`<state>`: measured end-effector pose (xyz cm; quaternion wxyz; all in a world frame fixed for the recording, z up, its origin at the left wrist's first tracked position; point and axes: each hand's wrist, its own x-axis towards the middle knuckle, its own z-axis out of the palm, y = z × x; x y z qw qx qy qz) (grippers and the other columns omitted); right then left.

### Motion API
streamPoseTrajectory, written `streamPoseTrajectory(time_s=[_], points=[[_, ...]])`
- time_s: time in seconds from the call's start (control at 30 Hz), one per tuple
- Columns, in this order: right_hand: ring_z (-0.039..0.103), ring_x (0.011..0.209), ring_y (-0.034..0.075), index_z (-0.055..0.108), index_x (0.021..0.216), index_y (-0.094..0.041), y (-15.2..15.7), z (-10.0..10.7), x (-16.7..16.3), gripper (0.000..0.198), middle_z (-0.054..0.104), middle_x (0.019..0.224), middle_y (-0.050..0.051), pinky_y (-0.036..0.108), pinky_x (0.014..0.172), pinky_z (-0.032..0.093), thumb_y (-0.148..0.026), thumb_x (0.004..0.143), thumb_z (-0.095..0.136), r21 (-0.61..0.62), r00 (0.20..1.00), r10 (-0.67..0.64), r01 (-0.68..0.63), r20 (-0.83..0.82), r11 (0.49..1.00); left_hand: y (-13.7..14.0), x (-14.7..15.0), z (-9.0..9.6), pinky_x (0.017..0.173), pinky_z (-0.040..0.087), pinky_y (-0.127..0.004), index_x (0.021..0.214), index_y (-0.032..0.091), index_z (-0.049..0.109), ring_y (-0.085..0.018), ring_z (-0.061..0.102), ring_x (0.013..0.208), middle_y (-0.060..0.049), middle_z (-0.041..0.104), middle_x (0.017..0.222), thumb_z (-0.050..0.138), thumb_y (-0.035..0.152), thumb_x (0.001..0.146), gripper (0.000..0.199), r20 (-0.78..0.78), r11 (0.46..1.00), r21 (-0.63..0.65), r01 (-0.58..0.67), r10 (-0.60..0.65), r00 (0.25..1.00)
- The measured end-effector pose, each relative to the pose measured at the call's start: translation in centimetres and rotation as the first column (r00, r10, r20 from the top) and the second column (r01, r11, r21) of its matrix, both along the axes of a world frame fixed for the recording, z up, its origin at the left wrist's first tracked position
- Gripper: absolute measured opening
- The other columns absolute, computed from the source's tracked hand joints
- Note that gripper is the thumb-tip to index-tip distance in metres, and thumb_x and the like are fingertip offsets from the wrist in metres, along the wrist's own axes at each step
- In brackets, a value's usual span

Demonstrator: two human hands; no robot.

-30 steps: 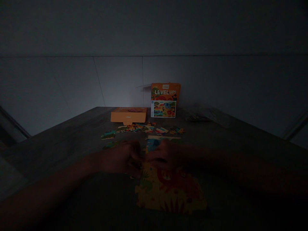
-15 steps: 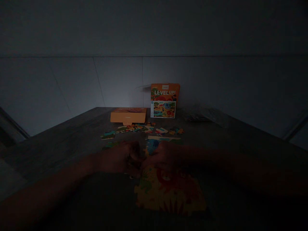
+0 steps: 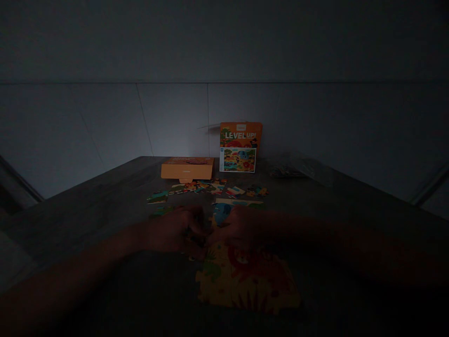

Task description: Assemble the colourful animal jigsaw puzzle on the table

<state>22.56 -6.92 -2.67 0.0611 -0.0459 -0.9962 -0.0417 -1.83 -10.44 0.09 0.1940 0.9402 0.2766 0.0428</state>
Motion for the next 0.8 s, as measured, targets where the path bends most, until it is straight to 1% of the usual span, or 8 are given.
streamPoseTrajectory(time_s=[0.17,0.33,0.4,0.5,0.57,0.67,0.8], points=[[0.048,0.054,0.009,0.061,0.127,-0.026,-0.4,0.7,-0.1,0.042,0.066,0.075,0.001,0.022,0.05,0.027,-0.012,0.089,0.051,-0.004,1.0,0.003,-0.003,0.003,1.0,0.0,0.1,0.1,0.075,0.041,-0.027,0.088,0.026,0.076,-0.019,0.053,0.091,-0.001,0.06,0.089,0.075,0.035,0.082,0.011,-0.008,0.999,0.032,0.006,-0.006,1.0],[0.046,0.053,0.01,0.06,0.127,-0.025,-0.8,1.3,-0.2,0.041,0.065,0.071,-0.001,0.023,0.049,0.024,-0.014,0.088,0.053,0.043,0.999,-0.008,0.006,0.047,0.999,-0.3,0.1,0.7,0.081,0.041,-0.031,0.088,0.027,0.075,-0.021,0.055,0.095,-0.002,0.064,0.093,0.077,0.034,0.08,0.011,-0.051,0.996,0.094,0.003,0.002,0.999],[0.045,0.052,0.01,0.061,0.126,-0.025,-0.8,1.2,-0.2,0.04,0.063,0.068,-0.001,0.024,0.049,0.024,-0.013,0.089,0.051,0.053,0.999,-0.003,0.001,0.034,0.999,-0.3,-0.1,1.0,0.082,0.042,-0.031,0.093,0.026,0.074,-0.022,0.057,0.095,-0.002,0.064,0.097,0.078,0.037,0.077,0.02,-0.047,0.995,0.103,-0.009,0.014,0.999],[0.047,0.054,0.011,0.062,0.125,-0.023,-0.7,1.0,-0.2,0.041,0.064,0.068,0.0,0.025,0.05,0.025,-0.013,0.088,0.05,0.054,1.0,0.024,-0.023,-0.007,0.998,-0.2,-0.6,1.3,0.082,0.045,-0.032,0.105,0.022,0.07,-0.023,0.06,0.094,-0.004,0.064,0.101,0.083,0.042,0.068,0.044,-0.059,0.994,0.104,-0.042,0.048,0.997],[0.048,0.056,0.011,0.062,0.125,-0.023,-0.6,1.0,-0.2,0.041,0.065,0.07,0.0,0.026,0.051,0.027,-0.013,0.088,0.05,0.047,0.999,0.032,-0.032,-0.016,0.998,-0.1,-0.9,1.4,0.082,0.047,-0.033,0.11,0.021,0.067,-0.024,0.06,0.094,-0.005,0.064,0.103,0.085,0.044,0.065,0.054,-0.077,0.995,0.085,-0.048,0.055,0.996],[0.049,0.056,0.012,0.061,0.126,-0.023,-0.6,1.0,-0.2,0.041,0.065,0.071,0.0,0.026,0.052,0.027,-0.013,0.088,0.049,0.031,1.0,0.028,-0.028,0.007,0.999,0.0,-1.2,1.3,0.08,0.048,-0.033,0.111,0.021,0.066,-0.024,0.061,0.093,-0.006,0.063,0.105,0.083,0.045,0.066,0.054,-0.088,0.996,0.064,-0.055,0.06,0.994],[0.051,0.059,0.012,0.062,0.125,-0.024,-0.7,1.2,-0.3,0.043,0.067,0.073,0.0,0.026,0.053,0.029,-0.011,0.086,0.051,0.027,1.0,0.016,-0.017,0.019,1.0,0.1,-1.2,1.2,0.079,0.049,-0.032,0.106,0.02,0.065,-0.023,0.061,0.092,-0.006,0.063,0.104,0.083,0.039,0.066,0.048,-0.092,0.996,0.068,-0.057,0.063,0.994]])
